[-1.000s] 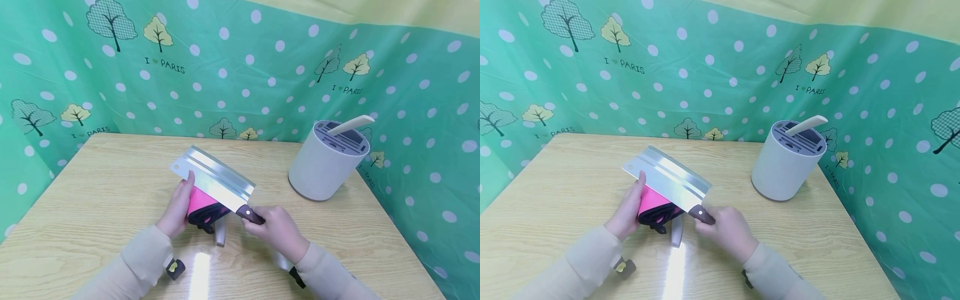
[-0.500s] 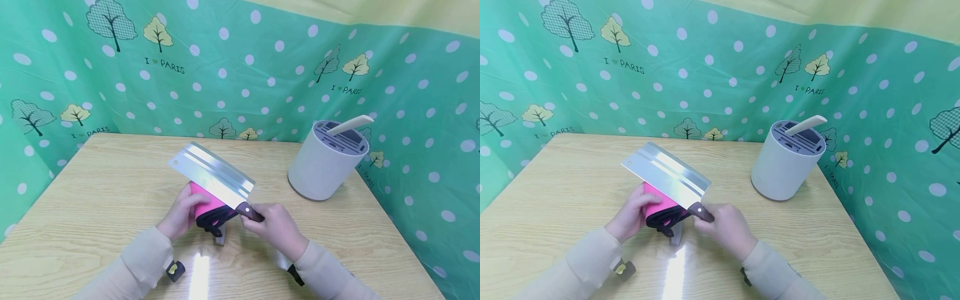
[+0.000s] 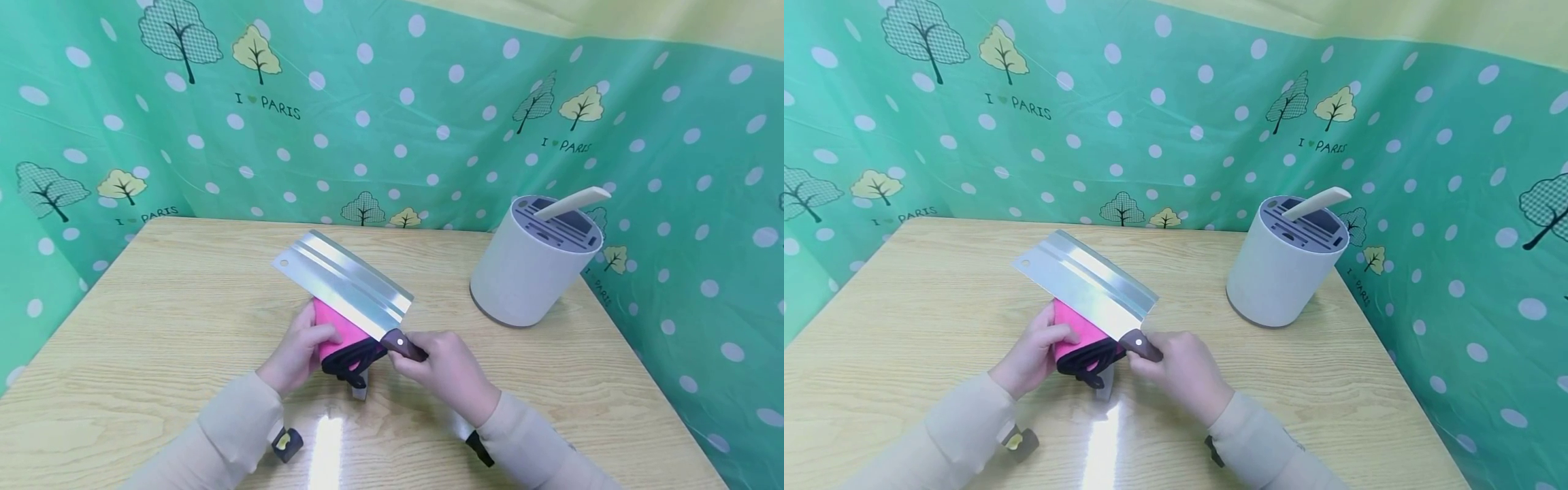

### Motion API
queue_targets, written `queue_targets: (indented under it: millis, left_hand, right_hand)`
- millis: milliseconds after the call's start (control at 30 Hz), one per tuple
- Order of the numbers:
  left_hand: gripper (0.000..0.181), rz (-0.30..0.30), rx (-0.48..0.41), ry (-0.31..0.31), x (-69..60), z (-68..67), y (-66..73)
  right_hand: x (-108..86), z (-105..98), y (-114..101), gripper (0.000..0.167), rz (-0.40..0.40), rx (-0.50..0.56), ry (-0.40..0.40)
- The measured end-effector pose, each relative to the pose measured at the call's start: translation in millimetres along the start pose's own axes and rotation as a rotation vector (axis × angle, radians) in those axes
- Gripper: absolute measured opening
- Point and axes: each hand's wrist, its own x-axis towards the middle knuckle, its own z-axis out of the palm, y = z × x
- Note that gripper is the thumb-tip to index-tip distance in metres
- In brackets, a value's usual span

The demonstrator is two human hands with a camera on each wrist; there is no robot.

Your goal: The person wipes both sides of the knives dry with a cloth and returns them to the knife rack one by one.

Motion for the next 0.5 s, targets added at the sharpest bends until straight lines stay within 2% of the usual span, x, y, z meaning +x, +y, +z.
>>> queue_targets:
  millis: [200,500]
  left_hand:
    - [0.065,0.003,-0.003,-0.016,0.1,1.7,-1.2]
    - [0.059,-0.008,0.003,-0.012,-1.2,4.6,-3.4]
  right_hand:
    - [0.9,1.7,-1.4,0.022,0.012,0.029,-0.004]
    - [2.5,4.1,-3.9,0.015,0.024,0.060,-0.012]
